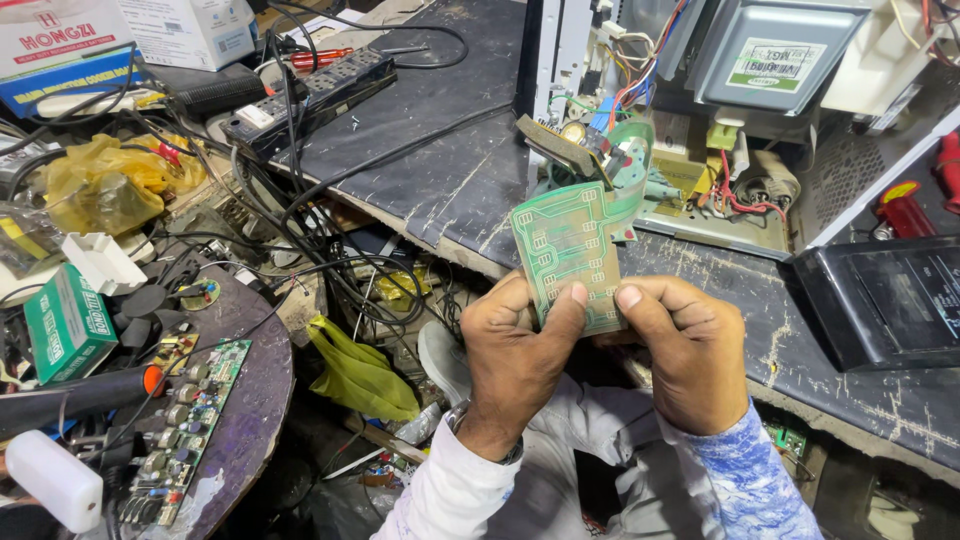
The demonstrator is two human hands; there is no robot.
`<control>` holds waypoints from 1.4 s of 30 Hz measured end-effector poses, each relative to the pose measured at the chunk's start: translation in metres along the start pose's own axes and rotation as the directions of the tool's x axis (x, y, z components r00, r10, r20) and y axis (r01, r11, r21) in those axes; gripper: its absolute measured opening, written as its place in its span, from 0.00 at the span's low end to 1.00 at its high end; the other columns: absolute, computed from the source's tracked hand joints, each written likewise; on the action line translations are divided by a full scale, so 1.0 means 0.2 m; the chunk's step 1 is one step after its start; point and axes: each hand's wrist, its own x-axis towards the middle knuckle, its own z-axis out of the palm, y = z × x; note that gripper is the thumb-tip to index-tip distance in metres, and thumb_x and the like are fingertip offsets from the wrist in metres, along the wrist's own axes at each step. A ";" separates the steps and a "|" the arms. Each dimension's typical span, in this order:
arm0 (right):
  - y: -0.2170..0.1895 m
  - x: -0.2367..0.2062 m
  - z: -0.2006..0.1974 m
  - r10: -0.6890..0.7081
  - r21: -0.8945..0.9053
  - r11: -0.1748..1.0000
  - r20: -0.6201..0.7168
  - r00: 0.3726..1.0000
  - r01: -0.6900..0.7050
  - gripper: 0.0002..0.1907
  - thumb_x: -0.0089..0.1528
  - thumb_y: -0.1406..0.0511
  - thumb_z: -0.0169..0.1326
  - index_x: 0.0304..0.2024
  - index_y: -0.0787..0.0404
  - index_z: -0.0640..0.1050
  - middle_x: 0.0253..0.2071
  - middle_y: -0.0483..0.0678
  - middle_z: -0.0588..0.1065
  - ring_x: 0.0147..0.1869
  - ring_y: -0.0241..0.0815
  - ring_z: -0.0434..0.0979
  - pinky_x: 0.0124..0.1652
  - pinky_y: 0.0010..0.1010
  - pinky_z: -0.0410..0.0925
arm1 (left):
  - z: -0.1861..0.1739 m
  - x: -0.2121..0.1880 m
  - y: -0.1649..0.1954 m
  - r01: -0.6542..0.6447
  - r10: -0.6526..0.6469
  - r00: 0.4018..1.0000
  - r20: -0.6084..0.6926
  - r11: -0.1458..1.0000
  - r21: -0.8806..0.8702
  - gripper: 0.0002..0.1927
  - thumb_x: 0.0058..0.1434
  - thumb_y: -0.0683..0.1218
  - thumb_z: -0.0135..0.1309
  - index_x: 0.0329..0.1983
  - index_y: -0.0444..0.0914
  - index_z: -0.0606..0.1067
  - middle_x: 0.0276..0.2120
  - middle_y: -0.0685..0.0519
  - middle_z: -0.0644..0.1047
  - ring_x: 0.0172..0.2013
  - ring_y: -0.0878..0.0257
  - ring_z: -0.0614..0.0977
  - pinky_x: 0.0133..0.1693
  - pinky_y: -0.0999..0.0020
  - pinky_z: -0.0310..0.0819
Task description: The person holds a green circuit board removed from an opened television chassis and repeatedly turns it over, viewing both sides and its edge connector while seated at a cluttered repair bench. They continue handling and repositioning the board without using any tools.
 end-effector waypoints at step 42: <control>0.03 -0.07 0.00 -0.092 -0.198 0.977 -0.040 0.995 0.082 0.09 0.69 0.67 0.53 0.41 0.69 0.79 0.31 0.46 0.79 0.31 0.30 0.75 0.32 0.22 0.71 | 0.00 0.00 0.06 -0.119 0.127 0.992 -0.024 0.972 0.201 0.12 0.62 0.40 0.62 0.25 0.31 0.73 0.22 0.53 0.75 0.24 0.73 0.73 0.25 0.72 0.67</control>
